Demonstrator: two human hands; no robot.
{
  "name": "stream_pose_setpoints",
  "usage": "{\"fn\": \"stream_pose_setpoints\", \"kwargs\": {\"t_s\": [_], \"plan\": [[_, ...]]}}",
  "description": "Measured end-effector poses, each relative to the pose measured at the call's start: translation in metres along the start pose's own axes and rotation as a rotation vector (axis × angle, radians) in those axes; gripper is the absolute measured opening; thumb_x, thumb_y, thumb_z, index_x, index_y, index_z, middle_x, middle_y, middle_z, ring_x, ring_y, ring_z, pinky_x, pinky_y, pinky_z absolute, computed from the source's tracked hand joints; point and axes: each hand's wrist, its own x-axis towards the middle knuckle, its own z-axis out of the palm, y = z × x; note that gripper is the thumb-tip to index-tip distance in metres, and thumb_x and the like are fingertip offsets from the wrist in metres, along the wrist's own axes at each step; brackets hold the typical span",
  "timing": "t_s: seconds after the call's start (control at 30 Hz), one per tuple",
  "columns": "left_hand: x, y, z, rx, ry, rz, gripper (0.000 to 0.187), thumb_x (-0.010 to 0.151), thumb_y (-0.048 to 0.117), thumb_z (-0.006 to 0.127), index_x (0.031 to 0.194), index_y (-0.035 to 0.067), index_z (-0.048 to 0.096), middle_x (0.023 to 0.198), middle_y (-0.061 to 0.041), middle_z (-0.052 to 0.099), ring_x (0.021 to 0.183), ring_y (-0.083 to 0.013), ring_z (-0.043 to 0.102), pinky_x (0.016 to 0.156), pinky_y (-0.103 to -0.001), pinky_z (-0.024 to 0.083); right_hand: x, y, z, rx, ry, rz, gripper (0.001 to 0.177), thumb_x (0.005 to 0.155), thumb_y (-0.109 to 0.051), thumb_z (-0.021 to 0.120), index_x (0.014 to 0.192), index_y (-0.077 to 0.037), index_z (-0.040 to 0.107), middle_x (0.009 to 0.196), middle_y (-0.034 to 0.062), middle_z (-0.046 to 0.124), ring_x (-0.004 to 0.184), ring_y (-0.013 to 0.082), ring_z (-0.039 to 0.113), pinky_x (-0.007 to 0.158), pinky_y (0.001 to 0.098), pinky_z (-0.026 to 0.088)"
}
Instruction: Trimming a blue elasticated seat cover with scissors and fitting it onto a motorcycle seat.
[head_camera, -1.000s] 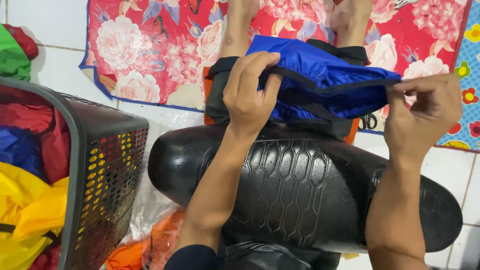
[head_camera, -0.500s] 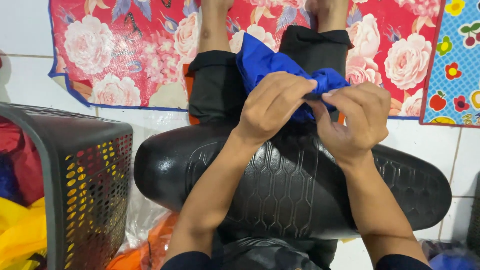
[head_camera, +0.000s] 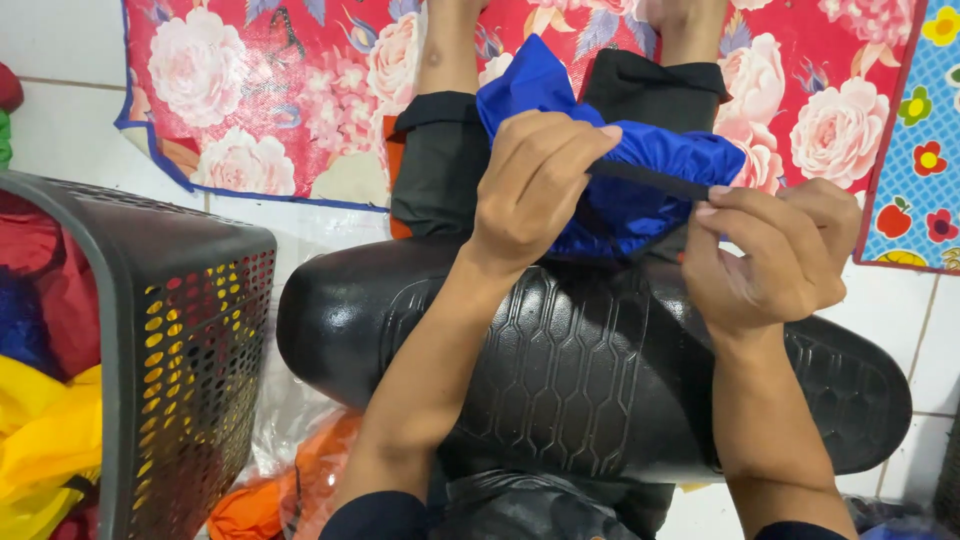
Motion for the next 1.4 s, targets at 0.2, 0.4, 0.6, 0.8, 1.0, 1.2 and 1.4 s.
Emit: {"fn": "stream_pose_setpoints", "kwargs": {"t_s": [0.2, 0.4, 0.6, 0.8, 1.0, 1.2, 1.4], "plan": [[-0.001, -0.014, -0.004, -0.011, 0.109, -0.011, 0.045, 0.085, -0.034, 0.051, 0.111, 0.000, 0.062, 0.096, -0.012, 0.068, 0.083, -0.0285, 0.067, 0.076, -0.042, 0.061, -0.003, 0.012, -0.008, 0.005, -0.009, 0.048, 0.030, 0.091, 0.032, 0.080, 0.085, 0.005, 0.068, 0.087, 0.0209, 0.074, 0.079, 0.0392, 0.059, 0.077, 0.0478, 0.043], [0.001, -0.021, -0.012, 0.047, 0.181, -0.094, 0.032, 0.093, -0.020, 0.069, 0.112, 0.004, 0.062, 0.095, -0.008, 0.070, 0.085, -0.0263, 0.070, 0.081, -0.037, 0.063, -0.009, 0.028, -0.012, -0.015, -0.025, 0.094, 0.027, 0.086, 0.036, 0.078, 0.089, 0.010, 0.072, 0.086, 0.0242, 0.074, 0.079, 0.0410, 0.068, 0.084, 0.0494, 0.045], [0.000, -0.022, -0.014, 0.067, 0.141, -0.126, 0.048, 0.084, -0.033, 0.065, 0.116, 0.004, 0.062, 0.098, -0.008, 0.071, 0.087, -0.0237, 0.072, 0.083, -0.036, 0.062, -0.006, 0.036, -0.013, -0.007, -0.037, 0.143, 0.019, 0.097, 0.029, 0.073, 0.091, 0.012, 0.068, 0.091, 0.0288, 0.077, 0.085, 0.0452, 0.074, 0.095, 0.0499, 0.044], [0.008, -0.022, -0.020, 0.006, 0.094, -0.171, 0.047, 0.083, -0.033, 0.054, 0.112, 0.002, 0.064, 0.090, -0.009, 0.070, 0.081, -0.0261, 0.070, 0.080, -0.037, 0.058, -0.020, 0.050, -0.020, 0.010, -0.052, 0.284, 0.022, 0.103, 0.034, 0.076, 0.101, 0.014, 0.065, 0.102, 0.0302, 0.069, 0.095, 0.0412, 0.065, 0.076, 0.0453, 0.044], [0.012, -0.018, -0.022, -0.033, 0.040, -0.234, 0.054, 0.074, -0.034, 0.049, 0.111, 0.003, 0.065, 0.091, -0.008, 0.070, 0.086, -0.0269, 0.068, 0.084, -0.035, 0.058, -0.013, 0.048, -0.017, -0.002, -0.089, 0.223, 0.020, 0.102, 0.033, 0.075, 0.099, 0.014, 0.069, 0.100, 0.0294, 0.070, 0.093, 0.0407, 0.064, 0.077, 0.0457, 0.046], [0.010, -0.006, -0.015, -0.147, 0.055, -0.347, 0.060, 0.070, -0.033, 0.051, 0.111, 0.009, 0.065, 0.086, -0.004, 0.070, 0.086, -0.0223, 0.069, 0.084, -0.031, 0.057, -0.014, 0.033, 0.000, 0.057, -0.235, 0.247, 0.017, 0.098, 0.022, 0.084, 0.097, 0.007, 0.078, 0.102, 0.0223, 0.067, 0.100, 0.0380, 0.061, 0.091, 0.0466, 0.049], [0.003, 0.009, -0.004, -0.285, -0.036, -0.540, 0.044, 0.083, -0.013, 0.073, 0.114, 0.017, 0.064, 0.088, 0.000, 0.069, 0.086, -0.0132, 0.068, 0.090, -0.027, 0.055, 0.004, -0.019, 0.013, 0.196, -0.232, 0.180, 0.021, 0.104, -0.009, 0.081, 0.101, 0.003, 0.064, 0.096, 0.0196, 0.071, 0.088, 0.0365, 0.066, 0.090, 0.0471, 0.047]]}}
